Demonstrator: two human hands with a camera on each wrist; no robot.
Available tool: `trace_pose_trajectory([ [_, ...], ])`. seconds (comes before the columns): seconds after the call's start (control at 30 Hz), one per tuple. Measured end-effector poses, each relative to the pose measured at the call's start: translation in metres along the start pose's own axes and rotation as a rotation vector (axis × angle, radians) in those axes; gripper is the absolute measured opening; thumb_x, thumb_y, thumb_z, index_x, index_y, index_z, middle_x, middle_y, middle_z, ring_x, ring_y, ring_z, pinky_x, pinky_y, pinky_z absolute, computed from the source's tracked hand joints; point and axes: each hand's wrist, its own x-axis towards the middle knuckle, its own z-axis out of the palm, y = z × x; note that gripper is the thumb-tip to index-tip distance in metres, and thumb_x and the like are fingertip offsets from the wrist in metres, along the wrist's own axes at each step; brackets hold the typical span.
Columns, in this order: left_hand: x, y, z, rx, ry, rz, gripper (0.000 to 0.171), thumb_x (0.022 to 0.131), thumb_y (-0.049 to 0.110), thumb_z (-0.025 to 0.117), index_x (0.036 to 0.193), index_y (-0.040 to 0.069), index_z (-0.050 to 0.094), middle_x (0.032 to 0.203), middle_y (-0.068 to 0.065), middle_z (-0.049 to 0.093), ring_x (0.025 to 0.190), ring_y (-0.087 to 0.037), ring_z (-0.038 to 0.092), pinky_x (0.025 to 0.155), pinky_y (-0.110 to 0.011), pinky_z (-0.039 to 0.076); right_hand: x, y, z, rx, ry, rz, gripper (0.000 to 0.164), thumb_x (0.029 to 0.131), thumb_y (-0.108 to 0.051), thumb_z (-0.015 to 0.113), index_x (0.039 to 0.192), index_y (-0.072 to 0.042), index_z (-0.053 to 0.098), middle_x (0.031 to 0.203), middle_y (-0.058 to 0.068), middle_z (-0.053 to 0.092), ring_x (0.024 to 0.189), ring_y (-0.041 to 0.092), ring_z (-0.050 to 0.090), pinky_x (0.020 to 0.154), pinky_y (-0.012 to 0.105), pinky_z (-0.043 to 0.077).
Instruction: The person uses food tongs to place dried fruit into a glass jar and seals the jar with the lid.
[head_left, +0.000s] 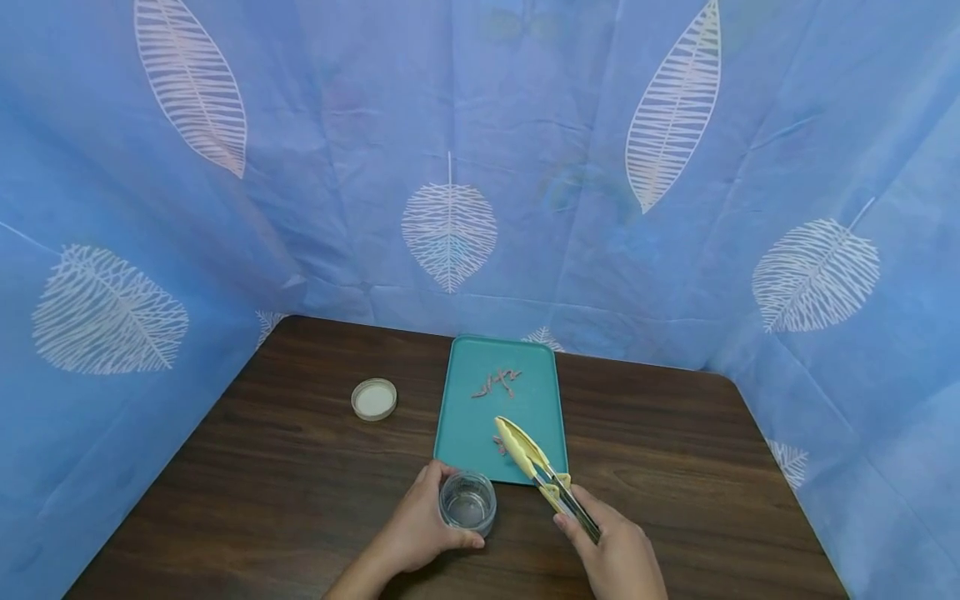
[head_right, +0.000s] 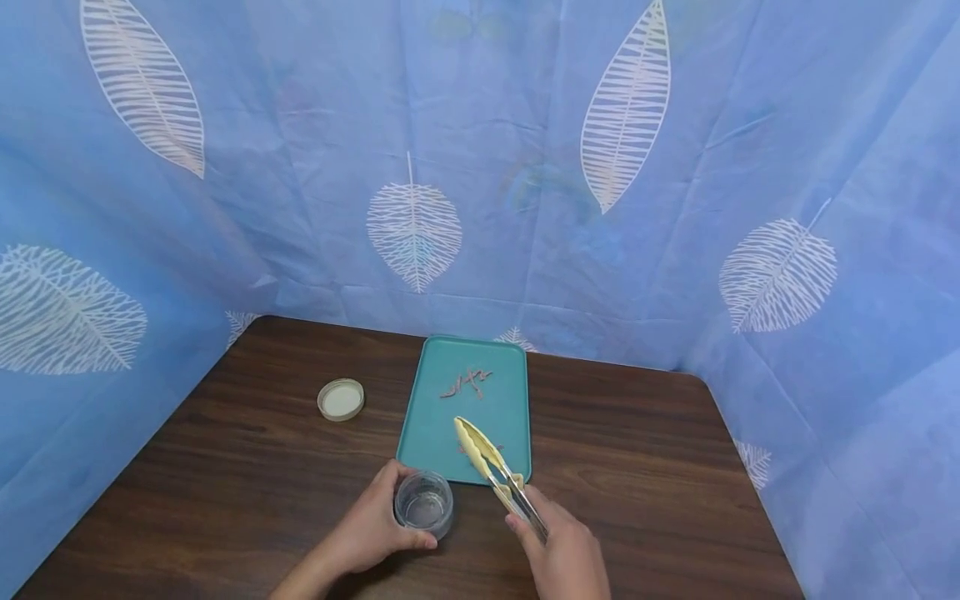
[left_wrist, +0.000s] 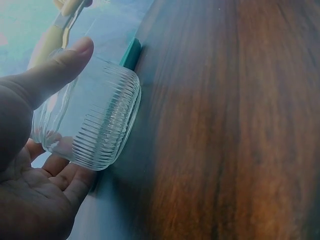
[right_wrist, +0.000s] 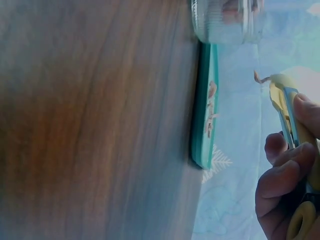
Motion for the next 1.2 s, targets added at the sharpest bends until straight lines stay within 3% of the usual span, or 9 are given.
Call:
trace_pose_trajectory([
  [0.1, 0.0, 0.0, -0.001, 0.003, 0.002, 0.003, 0.088, 0.069, 0.032, 0.106, 0.135, 0.007, 0.054, 0.133, -0.012, 0.061, 0.124, -0.03, 0.061, 0.101, -0.053, 0.052, -0.007, -0.001, -0.001, -0.014, 0.025, -0.062, 0.053, 0.095, -0.034, 0.084, 0.141, -0.009, 0.073, 0.126, 0.02, 0.08, 0.103, 0.037, 0.08, 0.085, 0.052, 0.064],
  [0.23, 0.0, -0.001, 0.0, 0.003, 0.005, 0.011, 0.087, 0.068, 0.032, 0.106, 0.134, 0.007, 0.054, 0.133, -0.012, 0.061, 0.124, -0.031, 0.061, 0.101, -0.053, 0.052, -0.014, -0.003, -0.003, -0.021, 0.04, -0.11, 0.05, 0.091, -0.033, 0.088, 0.137, -0.014, 0.076, 0.113, 0.008, 0.083, 0.083, 0.015, 0.076, 0.072, 0.035, 0.061],
  [0.3, 0.0, 0.0, 0.0, 0.002, 0.006, 0.013, 0.087, 0.068, 0.031, 0.106, 0.134, 0.007, 0.054, 0.132, -0.012, 0.061, 0.123, -0.03, 0.061, 0.1, -0.053, 0.052, -0.018, -0.004, -0.004, -0.032, 0.035, -0.131, 0.05, 0.09, -0.035, 0.088, 0.135, -0.018, 0.077, 0.11, 0.002, 0.083, 0.08, 0.01, 0.073, 0.07, 0.031, 0.059],
  [0.5, 0.0, 0.0, -0.001, 0.008, -0.001, 0.014, 0.087, 0.069, 0.03, 0.105, 0.135, 0.006, 0.053, 0.133, -0.012, 0.06, 0.121, -0.029, 0.062, 0.097, -0.049, 0.053, -0.023, -0.004, -0.005, -0.063, -0.019, -0.154, 0.051, 0.089, -0.043, 0.089, 0.133, -0.022, 0.079, 0.111, 0.001, 0.084, 0.089, 0.016, 0.08, 0.077, 0.037, 0.064],
  [0.7, 0.001, -0.001, -0.001, 0.01, -0.006, 0.012, 0.086, 0.069, 0.031, 0.106, 0.134, 0.007, 0.053, 0.131, -0.011, 0.061, 0.118, -0.026, 0.061, 0.094, -0.043, 0.052, -0.025, 0.0, -0.004, -0.031, -0.064, -0.178, 0.051, 0.087, -0.041, 0.09, 0.132, -0.021, 0.078, 0.094, -0.01, 0.078, 0.068, -0.007, 0.054, 0.063, 0.024, 0.05],
  [0.87, 0.002, -0.003, -0.001, 0.003, -0.012, 0.005, 0.086, 0.069, 0.031, 0.106, 0.133, 0.007, 0.053, 0.129, -0.01, 0.06, 0.115, -0.025, 0.06, 0.093, -0.042, 0.052, -0.025, 0.003, -0.001, -0.034, -0.029, -0.22, 0.055, 0.085, -0.041, 0.092, 0.133, -0.018, 0.077, 0.085, -0.015, 0.067, 0.064, -0.008, 0.044, 0.059, 0.022, 0.043],
  [1.03, 0.002, -0.004, -0.001, 0.007, -0.013, 0.002, 0.085, 0.069, 0.032, 0.106, 0.131, 0.008, 0.053, 0.128, -0.009, 0.06, 0.117, -0.025, 0.06, 0.096, -0.043, 0.051, -0.025, 0.004, 0.001, -0.029, 0.054, -0.252, 0.062, 0.08, -0.035, 0.096, 0.134, -0.013, 0.076, 0.078, -0.019, 0.046, 0.059, -0.006, 0.031, 0.054, 0.019, 0.035],
  [1.2, 0.002, -0.003, -0.001, 0.005, -0.012, -0.005, 0.086, 0.069, 0.033, 0.106, 0.132, 0.008, 0.053, 0.129, -0.009, 0.06, 0.119, -0.026, 0.06, 0.098, -0.044, 0.051, -0.02, 0.003, -0.002, -0.028, 0.04, -0.173, 0.075, 0.082, -0.037, 0.095, 0.144, -0.005, 0.068, 0.081, -0.014, 0.044, 0.059, -0.003, 0.028, 0.054, 0.019, 0.033],
])
